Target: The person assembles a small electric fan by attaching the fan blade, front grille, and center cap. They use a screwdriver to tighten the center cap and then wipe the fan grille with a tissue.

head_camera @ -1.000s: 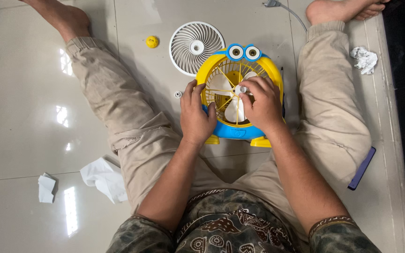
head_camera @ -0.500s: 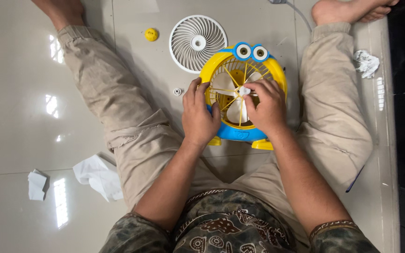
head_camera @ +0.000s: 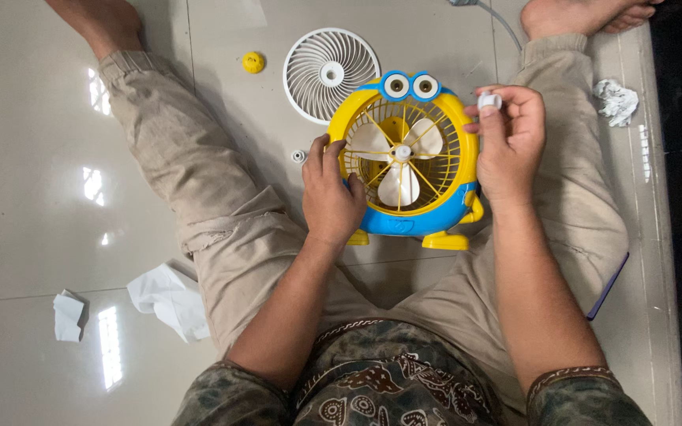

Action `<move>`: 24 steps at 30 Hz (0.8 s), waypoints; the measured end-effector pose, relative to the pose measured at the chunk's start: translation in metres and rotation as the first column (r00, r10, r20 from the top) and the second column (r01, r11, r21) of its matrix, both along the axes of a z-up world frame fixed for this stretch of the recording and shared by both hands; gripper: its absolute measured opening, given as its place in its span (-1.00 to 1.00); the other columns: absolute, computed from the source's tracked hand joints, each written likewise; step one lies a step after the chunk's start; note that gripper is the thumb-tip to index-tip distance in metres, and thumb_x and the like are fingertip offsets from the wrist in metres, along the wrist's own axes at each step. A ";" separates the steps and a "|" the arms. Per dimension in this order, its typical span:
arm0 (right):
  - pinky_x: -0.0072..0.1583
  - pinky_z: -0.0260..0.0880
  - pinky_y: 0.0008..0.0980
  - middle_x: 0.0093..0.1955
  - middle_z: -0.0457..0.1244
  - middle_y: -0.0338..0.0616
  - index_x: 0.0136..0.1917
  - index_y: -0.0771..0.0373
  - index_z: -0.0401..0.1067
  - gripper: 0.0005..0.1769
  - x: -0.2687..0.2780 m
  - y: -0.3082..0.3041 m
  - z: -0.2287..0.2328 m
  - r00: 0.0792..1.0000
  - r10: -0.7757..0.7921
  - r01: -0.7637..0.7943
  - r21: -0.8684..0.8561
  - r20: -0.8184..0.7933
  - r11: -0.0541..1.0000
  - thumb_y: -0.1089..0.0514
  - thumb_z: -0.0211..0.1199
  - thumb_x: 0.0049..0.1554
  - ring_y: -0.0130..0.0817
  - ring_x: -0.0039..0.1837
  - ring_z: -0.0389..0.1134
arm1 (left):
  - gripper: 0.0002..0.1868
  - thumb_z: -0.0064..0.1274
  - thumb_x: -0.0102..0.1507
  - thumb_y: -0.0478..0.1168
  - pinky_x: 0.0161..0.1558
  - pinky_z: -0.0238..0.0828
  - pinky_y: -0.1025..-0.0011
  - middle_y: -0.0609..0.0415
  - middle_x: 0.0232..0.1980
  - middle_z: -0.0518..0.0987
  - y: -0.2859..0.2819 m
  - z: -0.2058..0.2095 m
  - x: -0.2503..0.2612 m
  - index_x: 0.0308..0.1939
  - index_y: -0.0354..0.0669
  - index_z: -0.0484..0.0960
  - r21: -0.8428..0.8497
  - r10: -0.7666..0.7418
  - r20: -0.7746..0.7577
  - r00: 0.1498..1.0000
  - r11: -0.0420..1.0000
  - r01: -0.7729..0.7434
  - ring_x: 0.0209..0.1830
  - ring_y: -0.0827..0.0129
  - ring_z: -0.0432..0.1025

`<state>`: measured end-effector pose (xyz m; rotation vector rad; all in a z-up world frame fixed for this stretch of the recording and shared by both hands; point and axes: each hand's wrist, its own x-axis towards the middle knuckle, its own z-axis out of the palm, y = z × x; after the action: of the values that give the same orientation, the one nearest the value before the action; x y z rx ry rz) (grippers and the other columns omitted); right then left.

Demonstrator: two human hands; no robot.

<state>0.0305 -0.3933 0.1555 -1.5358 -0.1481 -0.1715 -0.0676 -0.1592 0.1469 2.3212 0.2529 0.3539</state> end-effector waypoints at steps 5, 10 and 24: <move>-0.07 0.39 -0.47 -0.11 0.34 -0.21 0.15 0.30 0.46 -0.75 -0.013 0.015 -0.001 0.995 0.051 -0.086 -0.451 -0.090 0.888 0.37 0.32 0.19 -0.52 -0.14 0.35 | -0.36 0.14 0.12 -0.37 0.29 0.32 0.07 -0.18 0.44 0.29 0.003 -0.005 0.000 0.31 -0.17 0.39 -0.041 0.022 0.013 1.000 0.999 -0.021 0.39 -0.12 0.25; -0.14 0.40 -0.44 -0.24 0.31 -0.20 0.08 0.29 0.49 -0.68 -0.025 0.046 -0.003 0.986 0.136 -0.164 -0.611 -0.093 0.775 0.36 0.40 0.03 -0.46 -0.23 0.35 | -0.38 0.15 0.13 -0.35 0.32 0.30 0.07 -0.19 0.43 0.30 0.002 -0.008 -0.001 0.30 -0.18 0.39 -0.015 0.020 0.036 0.999 1.000 -0.020 0.40 -0.13 0.24; 0.03 0.45 -0.28 0.04 0.24 -0.05 0.18 0.29 0.47 -0.45 -0.036 0.065 0.012 0.969 0.230 -0.098 -0.716 0.089 0.691 0.27 0.55 -0.07 -0.19 0.00 0.37 | -0.33 0.15 0.12 -0.35 0.35 0.27 0.07 -0.20 0.43 0.30 0.003 -0.003 0.001 0.33 -0.25 0.36 -0.073 0.015 0.043 0.999 0.997 -0.012 0.38 -0.14 0.25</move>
<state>-0.0055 -0.3279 0.1678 -2.2750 -0.5443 -0.1039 -0.0662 -0.1564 0.1443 2.2390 0.2556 0.3955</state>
